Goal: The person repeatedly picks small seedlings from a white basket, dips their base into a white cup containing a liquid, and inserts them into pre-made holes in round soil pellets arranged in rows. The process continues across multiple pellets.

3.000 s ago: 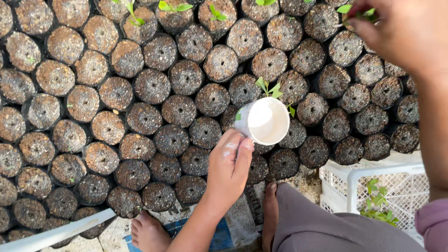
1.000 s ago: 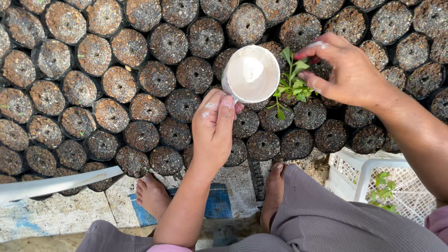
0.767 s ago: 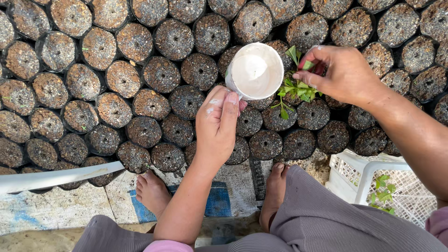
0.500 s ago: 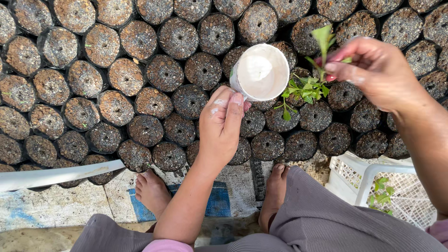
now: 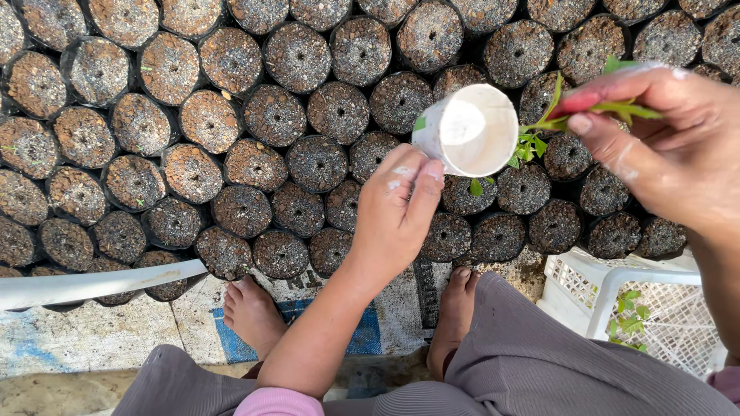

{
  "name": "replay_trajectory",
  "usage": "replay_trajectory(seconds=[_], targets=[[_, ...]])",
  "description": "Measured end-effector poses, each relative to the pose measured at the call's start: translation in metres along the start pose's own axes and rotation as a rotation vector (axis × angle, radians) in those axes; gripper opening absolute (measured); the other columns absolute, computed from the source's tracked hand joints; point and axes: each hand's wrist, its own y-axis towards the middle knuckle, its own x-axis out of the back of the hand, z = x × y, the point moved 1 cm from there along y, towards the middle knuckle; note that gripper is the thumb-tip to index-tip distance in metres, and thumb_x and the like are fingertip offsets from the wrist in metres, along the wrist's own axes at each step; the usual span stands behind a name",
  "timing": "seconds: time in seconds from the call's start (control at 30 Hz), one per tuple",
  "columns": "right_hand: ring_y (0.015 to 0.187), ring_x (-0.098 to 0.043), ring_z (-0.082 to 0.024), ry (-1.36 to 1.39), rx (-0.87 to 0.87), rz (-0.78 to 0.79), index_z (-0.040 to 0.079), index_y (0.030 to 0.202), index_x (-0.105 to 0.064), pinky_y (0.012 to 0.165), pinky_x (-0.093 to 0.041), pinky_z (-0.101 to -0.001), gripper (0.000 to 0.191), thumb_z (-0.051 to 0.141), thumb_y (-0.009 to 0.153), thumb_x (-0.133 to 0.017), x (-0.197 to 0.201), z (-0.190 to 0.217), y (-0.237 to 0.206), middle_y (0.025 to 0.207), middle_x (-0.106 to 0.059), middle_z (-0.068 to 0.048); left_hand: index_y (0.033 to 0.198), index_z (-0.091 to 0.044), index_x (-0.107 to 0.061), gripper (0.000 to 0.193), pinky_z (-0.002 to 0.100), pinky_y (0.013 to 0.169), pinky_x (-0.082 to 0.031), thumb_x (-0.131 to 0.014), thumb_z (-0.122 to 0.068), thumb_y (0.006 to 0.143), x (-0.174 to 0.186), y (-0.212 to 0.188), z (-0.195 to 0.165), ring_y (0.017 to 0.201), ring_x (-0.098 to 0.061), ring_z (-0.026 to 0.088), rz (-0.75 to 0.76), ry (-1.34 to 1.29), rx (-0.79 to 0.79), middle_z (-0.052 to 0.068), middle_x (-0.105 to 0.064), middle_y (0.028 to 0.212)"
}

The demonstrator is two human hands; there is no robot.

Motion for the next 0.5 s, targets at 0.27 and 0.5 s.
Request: replay_trajectory(seconds=[0.27,0.5], targets=[[0.085,-0.069,-0.019,-0.567,0.196,0.161,0.003,0.099,-0.074,0.077,-0.052,-0.0352,0.022,0.003,0.079,-0.083,-0.006,0.022,0.015,0.097,-0.075,-0.008,0.097,0.0,-0.058,0.026,0.037,0.077,-0.05,-0.054,-0.023,0.109,-0.006,-0.003,-0.01,0.084,-0.061,0.031,0.051,-0.012,-0.029,0.013,-0.058,0.095],[0.077,-0.064,-0.017,-0.937,0.29,0.266,0.021,0.1,-0.078,0.074,-0.045,-0.035,0.033,0.015,0.069,-0.086,-0.012,0.022,0.016,0.082,-0.07,0.004,0.097,-0.001,-0.06,0.024,0.039,0.076,-0.05,-0.054,-0.022,0.108,-0.009,-0.004,-0.014,0.085,-0.062,0.033,0.064,0.023,-0.034,0.014,-0.059,0.095]])
